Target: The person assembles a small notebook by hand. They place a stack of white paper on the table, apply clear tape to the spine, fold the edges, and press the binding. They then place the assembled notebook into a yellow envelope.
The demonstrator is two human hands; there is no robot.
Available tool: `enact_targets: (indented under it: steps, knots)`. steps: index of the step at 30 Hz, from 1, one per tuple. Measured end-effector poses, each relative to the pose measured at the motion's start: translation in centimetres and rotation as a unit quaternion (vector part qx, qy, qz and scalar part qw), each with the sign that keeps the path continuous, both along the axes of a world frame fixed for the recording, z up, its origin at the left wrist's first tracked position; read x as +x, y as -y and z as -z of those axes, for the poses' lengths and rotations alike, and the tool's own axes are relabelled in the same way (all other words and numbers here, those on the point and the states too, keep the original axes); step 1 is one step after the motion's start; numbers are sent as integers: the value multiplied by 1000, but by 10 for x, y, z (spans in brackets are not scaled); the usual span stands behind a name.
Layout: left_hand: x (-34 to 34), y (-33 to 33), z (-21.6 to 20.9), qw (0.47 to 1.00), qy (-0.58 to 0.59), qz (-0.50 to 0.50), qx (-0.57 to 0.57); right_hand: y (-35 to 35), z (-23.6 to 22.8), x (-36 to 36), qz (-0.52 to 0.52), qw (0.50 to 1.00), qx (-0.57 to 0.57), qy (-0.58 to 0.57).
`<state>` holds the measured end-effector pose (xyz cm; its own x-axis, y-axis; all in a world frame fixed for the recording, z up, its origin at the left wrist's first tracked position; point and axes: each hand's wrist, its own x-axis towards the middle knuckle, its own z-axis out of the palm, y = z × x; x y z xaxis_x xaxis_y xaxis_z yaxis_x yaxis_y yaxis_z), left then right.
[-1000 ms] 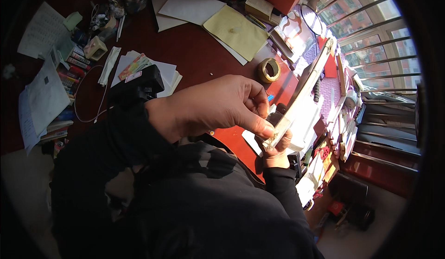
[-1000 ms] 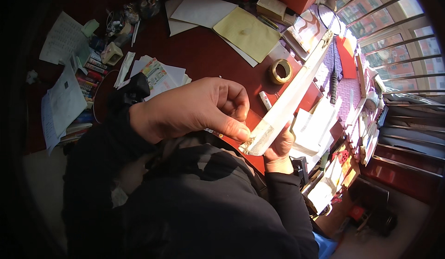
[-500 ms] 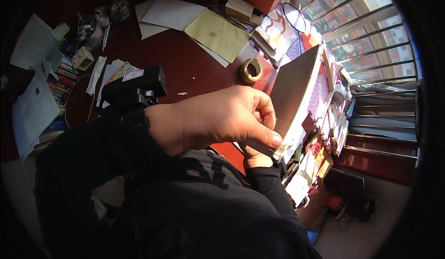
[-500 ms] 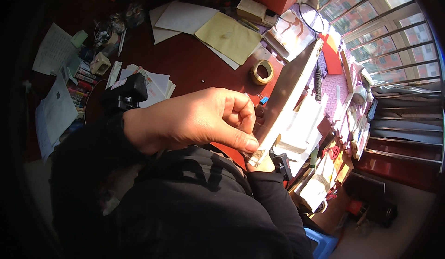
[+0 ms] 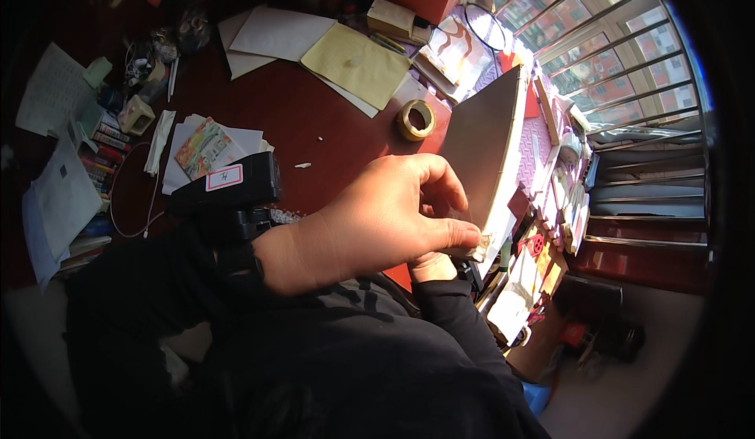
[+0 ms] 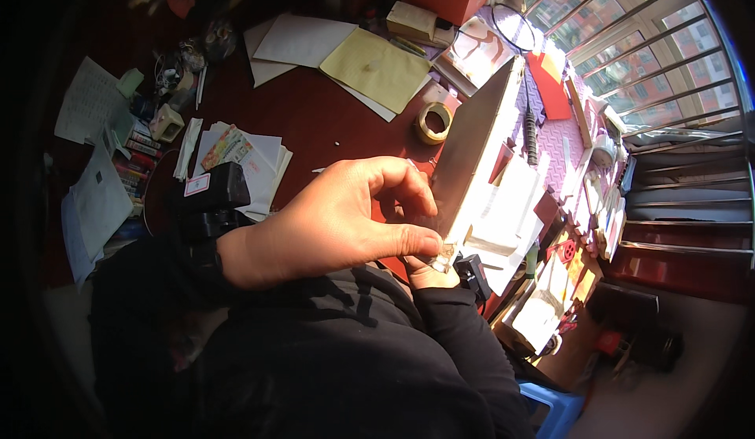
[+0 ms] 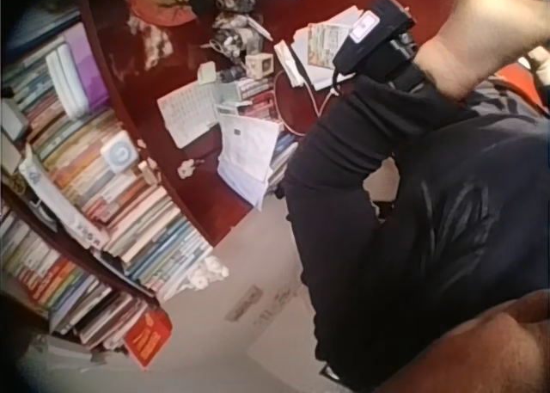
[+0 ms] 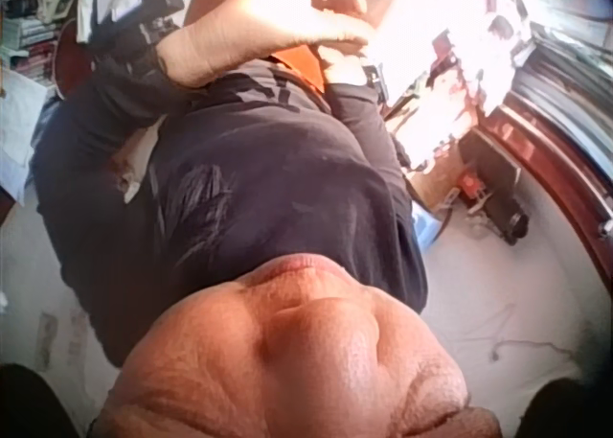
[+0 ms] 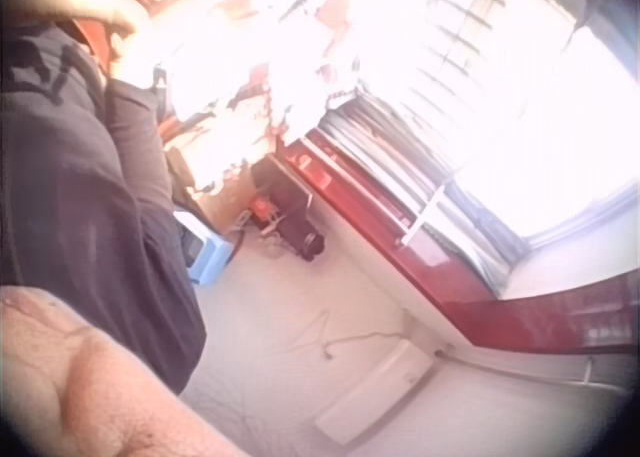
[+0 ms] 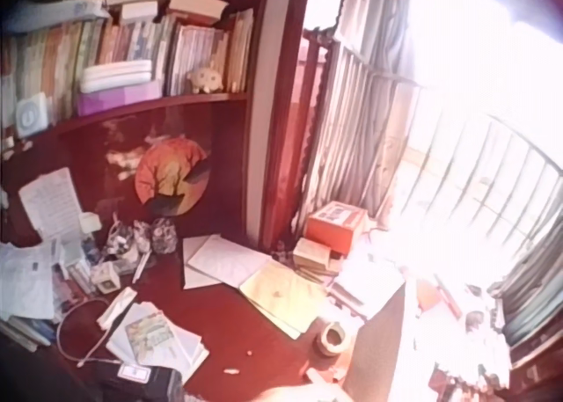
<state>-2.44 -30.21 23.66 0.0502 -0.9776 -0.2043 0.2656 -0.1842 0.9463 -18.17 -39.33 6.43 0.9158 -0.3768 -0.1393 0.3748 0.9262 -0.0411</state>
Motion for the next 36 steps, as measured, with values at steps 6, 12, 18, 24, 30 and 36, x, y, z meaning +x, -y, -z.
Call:
enact_targets:
  steps: [6, 12, 18, 24, 30, 36]
  knots:
    - [-5, -6, -2, 998, 26, -57, 31, -3, -1, 6, -4, 1000, 15, -3]
    - [-9, -8, 7, 993, 5, -99, 65, -4, -10, 12, -10, 1000, 17, -12]
    - [24, -14, -3, 955, 280, -71, -61, 7, -8, 3, -49, 985, 166, -22]
    - [53, 34, -32, 594, 696, 66, -399, -3, -11, 8, -163, 975, 133, 75]
    - [55, 31, -45, 678, 617, 249, -314, -17, -31, 15, -156, 987, 14, 25]
    - [64, 11, -45, 802, 553, 221, -38, 14, -62, 10, -79, 896, -321, -297]
